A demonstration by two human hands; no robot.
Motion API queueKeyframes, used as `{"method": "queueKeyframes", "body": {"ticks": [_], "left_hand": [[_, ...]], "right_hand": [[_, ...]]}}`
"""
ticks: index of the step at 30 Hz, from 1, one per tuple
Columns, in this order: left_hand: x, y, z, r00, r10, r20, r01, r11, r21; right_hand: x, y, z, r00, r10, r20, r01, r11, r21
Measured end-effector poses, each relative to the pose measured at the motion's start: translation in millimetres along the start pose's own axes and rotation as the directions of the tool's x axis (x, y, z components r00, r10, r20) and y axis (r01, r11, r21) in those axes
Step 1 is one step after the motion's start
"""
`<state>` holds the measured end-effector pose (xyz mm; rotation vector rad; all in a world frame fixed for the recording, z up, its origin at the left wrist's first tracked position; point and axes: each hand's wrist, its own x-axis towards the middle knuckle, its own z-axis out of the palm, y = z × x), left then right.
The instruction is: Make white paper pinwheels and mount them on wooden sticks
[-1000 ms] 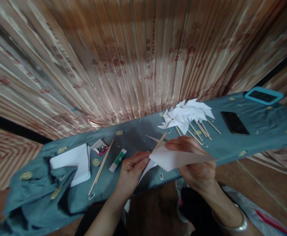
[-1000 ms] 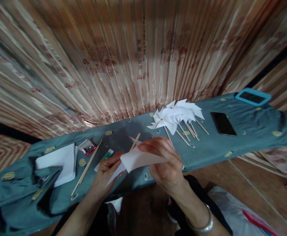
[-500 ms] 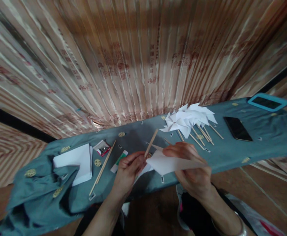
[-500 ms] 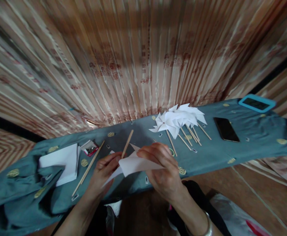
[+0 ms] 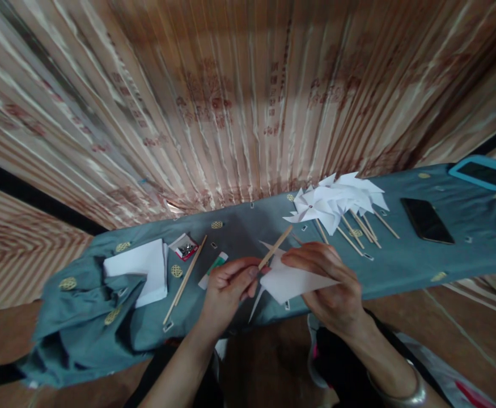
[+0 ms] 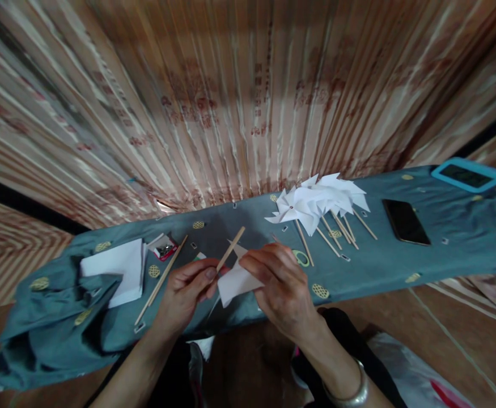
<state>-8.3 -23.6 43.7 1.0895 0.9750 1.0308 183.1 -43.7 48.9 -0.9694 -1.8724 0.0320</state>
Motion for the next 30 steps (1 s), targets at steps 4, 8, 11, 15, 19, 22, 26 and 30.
{"method": "queueKeyframes", "body": {"ticks": [4, 8, 11, 15, 19, 22, 26, 30], "left_hand": [[-1, -4, 0, 1.000, -0.022, 0.006, 0.022, 0.999, 0.027], [-3, 3, 1, 0.999, 0.042, -0.032, -0.038, 0.991, 0.125], [-5, 6, 0, 0.998, 0.061, -0.023, -0.057, 0.986, 0.159], [-6, 2, -1, 1.000, 0.004, -0.021, -0.003, 0.998, 0.068], [-6, -3, -2, 0.999, -0.037, -0.031, 0.039, 0.998, 0.045], [-6, -6, -4, 0.996, -0.079, -0.037, 0.080, 0.996, 0.030], [-7, -7, -6, 0.994, -0.089, -0.071, 0.091, 0.995, 0.035], [-8, 0, -5, 0.991, -0.115, -0.069, 0.117, 0.993, 0.017]], "right_hand": [[4, -4, -2, 1.000, -0.016, -0.023, 0.016, 1.000, 0.001], [7, -7, -3, 0.998, -0.019, -0.051, 0.018, 1.000, -0.018], [7, -6, -5, 0.997, -0.016, -0.072, 0.014, 1.000, -0.022], [8, -7, -5, 0.995, -0.011, -0.099, 0.010, 1.000, -0.011], [13, -12, -4, 0.992, -0.015, -0.125, 0.012, 1.000, -0.023], [15, -15, -3, 0.990, 0.003, -0.140, -0.008, 0.999, -0.035], [16, -16, -2, 0.993, 0.000, -0.117, -0.007, 0.998, -0.059], [19, -18, -2, 0.993, -0.018, -0.118, 0.013, 0.999, -0.040]]}}
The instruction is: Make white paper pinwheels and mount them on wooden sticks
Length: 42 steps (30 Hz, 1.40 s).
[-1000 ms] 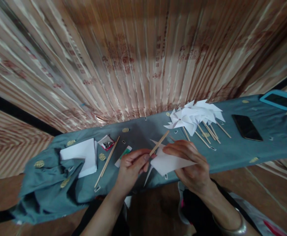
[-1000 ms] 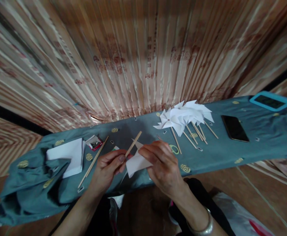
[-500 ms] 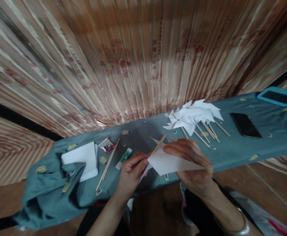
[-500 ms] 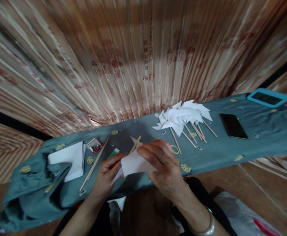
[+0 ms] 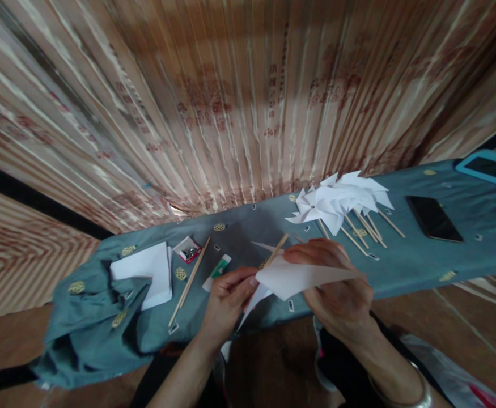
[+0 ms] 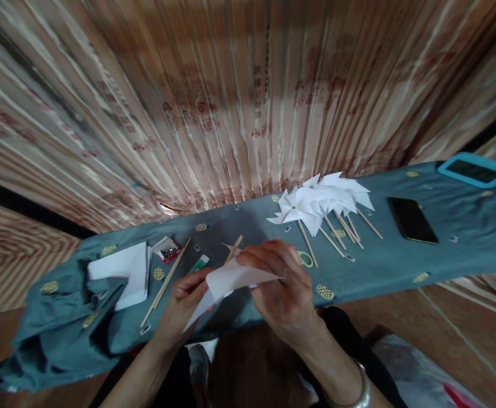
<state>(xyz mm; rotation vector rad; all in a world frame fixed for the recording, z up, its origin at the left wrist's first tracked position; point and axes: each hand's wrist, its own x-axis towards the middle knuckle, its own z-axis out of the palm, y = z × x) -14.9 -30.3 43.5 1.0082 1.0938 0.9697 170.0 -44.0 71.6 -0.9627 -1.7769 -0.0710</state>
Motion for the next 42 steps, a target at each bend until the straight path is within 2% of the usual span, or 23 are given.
{"method": "queueKeyframes", "body": {"ticks": [3, 8, 11, 14, 18, 20, 22, 25, 28, 33, 37, 42], "left_hand": [[-2, 4, 1, 1.000, -0.011, 0.023, 0.012, 1.000, -0.023], [0, -1, -7, 0.999, 0.054, 0.005, -0.054, 0.997, -0.060], [2, -1, -16, 0.990, 0.108, -0.087, -0.118, 0.986, -0.115], [1, 6, -25, 0.966, 0.176, -0.192, -0.198, 0.975, -0.102], [-3, 15, -30, 0.951, 0.258, -0.168, -0.266, 0.964, -0.028], [-5, 17, -30, 0.964, 0.225, -0.141, -0.224, 0.974, 0.029], [-6, 19, -30, 0.979, 0.175, -0.107, -0.167, 0.983, 0.074], [-4, 19, -29, 0.992, 0.116, -0.051, -0.111, 0.990, 0.084], [-3, 17, -30, 0.998, 0.068, 0.002, -0.068, 0.996, 0.049], [-4, 15, -29, 0.992, 0.106, 0.066, -0.107, 0.994, 0.016], [-3, 15, -28, 0.989, 0.138, 0.057, -0.139, 0.990, 0.024], [0, 7, -35, 0.991, 0.133, 0.021, -0.135, 0.985, 0.112]], "right_hand": [[3, -2, 0, 1.000, 0.003, -0.009, -0.003, 1.000, 0.023], [2, -4, 3, 0.999, 0.034, 0.008, -0.034, 0.999, 0.032], [-3, -1, 8, 0.999, 0.022, 0.036, -0.022, 1.000, 0.007], [-6, 4, 15, 0.998, 0.011, 0.063, -0.010, 1.000, -0.011], [-8, 8, 24, 0.987, 0.048, 0.151, -0.045, 0.999, -0.019], [-9, 8, 27, 0.965, 0.115, 0.236, -0.119, 0.993, 0.003], [-9, 8, 30, 0.925, 0.218, 0.310, -0.244, 0.969, 0.046], [-10, 9, 34, 0.847, 0.360, 0.392, -0.429, 0.897, 0.103], [-9, 10, 37, 0.786, 0.436, 0.438, -0.547, 0.820, 0.166], [-4, 9, 38, 0.743, 0.479, 0.467, -0.634, 0.727, 0.264], [-2, 6, 39, 0.724, 0.494, 0.482, -0.668, 0.678, 0.308], [-1, 9, 39, 0.653, 0.526, 0.545, -0.746, 0.570, 0.343]]}}
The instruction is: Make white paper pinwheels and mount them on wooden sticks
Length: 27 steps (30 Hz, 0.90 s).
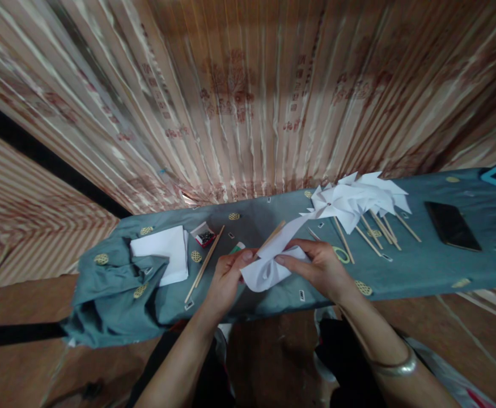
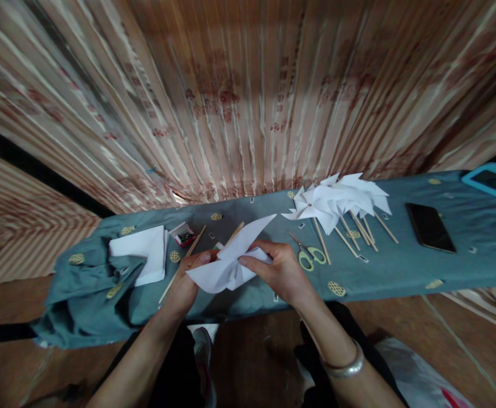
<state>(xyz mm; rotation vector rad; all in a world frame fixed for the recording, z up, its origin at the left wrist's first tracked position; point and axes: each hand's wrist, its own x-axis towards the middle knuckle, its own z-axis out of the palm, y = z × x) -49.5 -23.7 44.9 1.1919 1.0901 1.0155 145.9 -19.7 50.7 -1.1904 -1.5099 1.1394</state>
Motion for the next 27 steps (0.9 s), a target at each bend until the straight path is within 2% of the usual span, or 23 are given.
{"method": "queueKeyframes", "body": {"ticks": [3, 9, 17, 27], "left_hand": [[-1, -4, -4, 1.000, -0.019, -0.017, 0.019, 1.000, 0.012], [0, -1, -3, 0.994, 0.041, 0.101, -0.042, 0.999, 0.006], [4, -7, -3, 0.990, 0.119, 0.080, -0.136, 0.951, 0.279], [6, -10, -9, 0.983, 0.158, 0.090, -0.180, 0.913, 0.365]], "right_hand": [[3, 4, -3, 0.996, 0.088, -0.007, -0.087, 0.992, 0.088], [9, 13, 2, 0.969, 0.245, 0.009, -0.237, 0.928, 0.286], [12, 14, 12, 0.959, 0.283, -0.003, -0.268, 0.909, 0.319], [13, 16, 21, 0.941, 0.338, -0.006, -0.306, 0.859, 0.411]]}}
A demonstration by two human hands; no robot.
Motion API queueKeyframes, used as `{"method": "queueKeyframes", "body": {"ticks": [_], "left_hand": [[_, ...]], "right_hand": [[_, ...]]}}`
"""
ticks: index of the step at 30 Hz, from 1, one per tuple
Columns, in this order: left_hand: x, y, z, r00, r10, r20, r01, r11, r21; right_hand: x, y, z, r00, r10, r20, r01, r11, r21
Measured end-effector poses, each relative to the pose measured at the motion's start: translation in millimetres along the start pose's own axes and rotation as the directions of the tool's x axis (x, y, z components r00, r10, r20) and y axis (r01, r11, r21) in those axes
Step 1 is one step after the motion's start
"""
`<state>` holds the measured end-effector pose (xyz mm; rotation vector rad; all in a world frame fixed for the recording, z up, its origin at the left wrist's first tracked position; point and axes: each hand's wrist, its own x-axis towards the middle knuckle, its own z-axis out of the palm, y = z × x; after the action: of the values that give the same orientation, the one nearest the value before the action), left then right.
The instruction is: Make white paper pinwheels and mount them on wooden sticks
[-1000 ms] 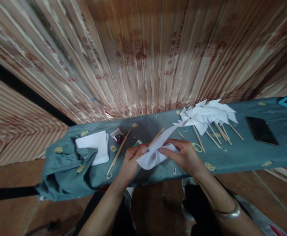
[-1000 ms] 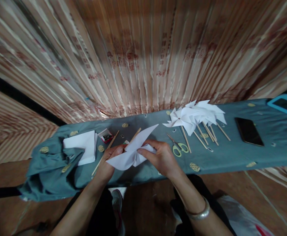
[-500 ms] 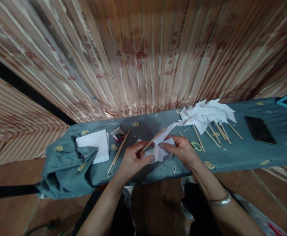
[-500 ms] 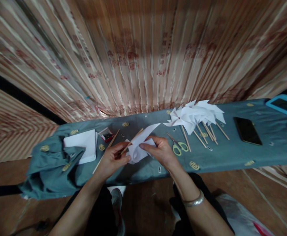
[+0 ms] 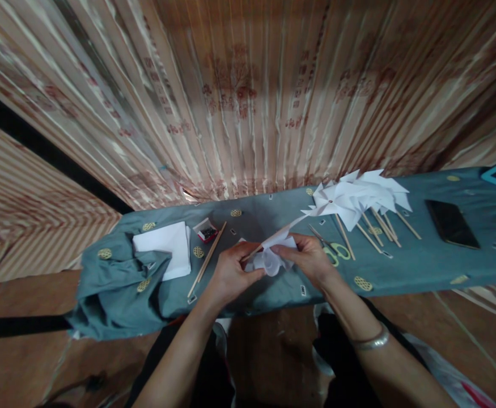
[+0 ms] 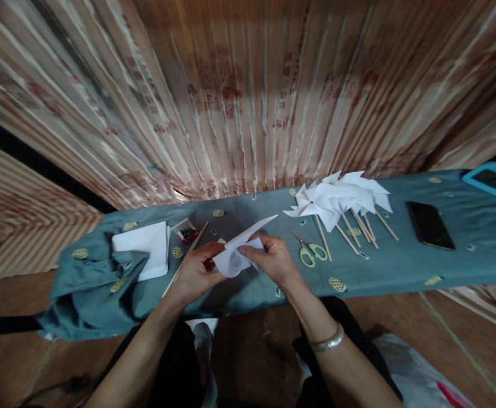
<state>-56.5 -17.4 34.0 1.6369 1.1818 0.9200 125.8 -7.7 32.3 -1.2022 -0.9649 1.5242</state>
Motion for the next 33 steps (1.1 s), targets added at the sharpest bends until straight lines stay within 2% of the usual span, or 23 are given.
{"method": "queueKeyframes", "body": {"ticks": [4, 7, 10, 13, 24, 30, 33], "left_hand": [[0, 1, -1, 1.000, 0.019, -0.002, -0.019, 0.997, 0.068], [0, 0, 1, 0.999, -0.018, -0.038, 0.021, 0.996, 0.092], [1, -3, 3, 0.991, -0.049, -0.123, 0.055, 0.998, 0.043], [2, -5, 6, 0.980, -0.036, -0.194, 0.031, 0.999, -0.029], [2, -18, 11, 0.954, -0.062, -0.294, 0.016, 0.988, -0.156], [4, -18, 17, 0.958, -0.102, -0.269, 0.054, 0.982, -0.180], [3, -13, 17, 0.976, -0.120, -0.182, 0.066, 0.959, -0.275]], "right_hand": [[2, 4, 2, 1.000, 0.015, -0.021, -0.014, 0.999, 0.049], [3, 7, 5, 0.999, 0.018, -0.037, -0.015, 0.997, 0.072], [2, 8, 9, 0.999, 0.030, -0.017, -0.029, 0.995, 0.100], [1, 10, 13, 0.999, 0.032, 0.006, -0.032, 0.993, 0.115], [2, 18, 17, 1.000, -0.004, -0.019, 0.005, 0.997, 0.078], [1, 24, 17, 0.997, -0.053, -0.048, 0.057, 0.995, 0.080], [-3, 22, 13, 0.991, -0.109, -0.077, 0.111, 0.994, 0.022]]}}
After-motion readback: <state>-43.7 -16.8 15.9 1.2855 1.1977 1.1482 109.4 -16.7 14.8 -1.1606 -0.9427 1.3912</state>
